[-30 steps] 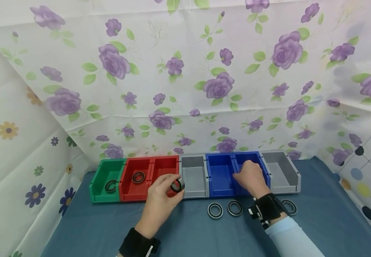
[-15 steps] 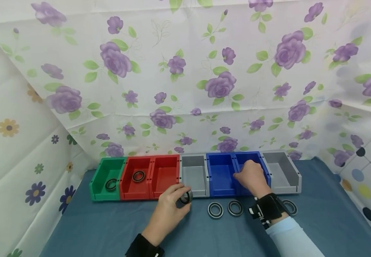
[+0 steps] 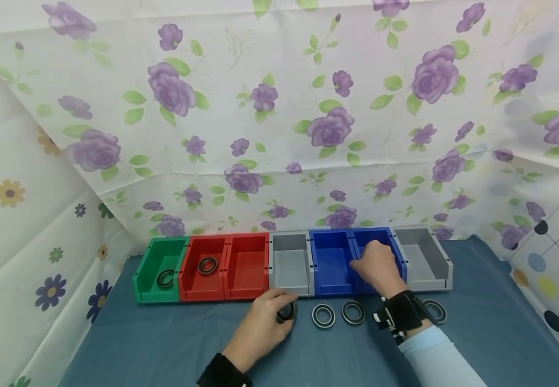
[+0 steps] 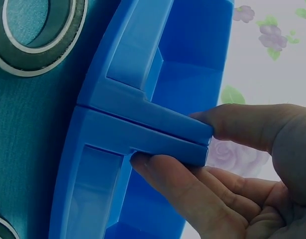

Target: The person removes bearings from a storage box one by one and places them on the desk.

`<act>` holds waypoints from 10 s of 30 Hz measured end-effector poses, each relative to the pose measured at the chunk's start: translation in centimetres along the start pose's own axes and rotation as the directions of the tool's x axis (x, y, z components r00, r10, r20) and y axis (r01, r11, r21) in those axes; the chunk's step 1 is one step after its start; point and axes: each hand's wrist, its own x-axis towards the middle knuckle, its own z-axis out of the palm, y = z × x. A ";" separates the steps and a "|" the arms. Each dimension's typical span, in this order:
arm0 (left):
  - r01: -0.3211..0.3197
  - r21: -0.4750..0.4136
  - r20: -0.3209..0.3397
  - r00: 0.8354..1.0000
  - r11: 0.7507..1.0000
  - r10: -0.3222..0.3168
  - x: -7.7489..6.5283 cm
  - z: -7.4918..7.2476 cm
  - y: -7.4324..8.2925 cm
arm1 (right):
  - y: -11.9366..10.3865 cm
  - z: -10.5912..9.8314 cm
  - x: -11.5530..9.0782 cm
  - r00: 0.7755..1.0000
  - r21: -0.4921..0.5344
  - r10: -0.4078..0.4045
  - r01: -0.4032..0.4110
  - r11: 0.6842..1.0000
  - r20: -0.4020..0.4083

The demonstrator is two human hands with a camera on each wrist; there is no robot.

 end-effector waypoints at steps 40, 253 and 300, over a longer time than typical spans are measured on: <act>0.022 0.177 0.158 0.986 0.984 -0.050 0.9 1.8 0.2 | 0.2 0.1 0.3 1.000 0.015 0.012 -0.012 1.000 0.018; 0.028 0.064 -0.691 0.722 0.998 0.024 0.9 -9.4 -5.0 | 0.7 0.4 0.5 1.000 0.026 -0.029 0.029 0.999 -0.009; 0.118 0.114 -0.091 0.990 0.986 -0.108 -1.9 -3.8 -4.5 | 0.5 0.2 0.5 1.000 0.030 0.008 -0.008 1.000 0.015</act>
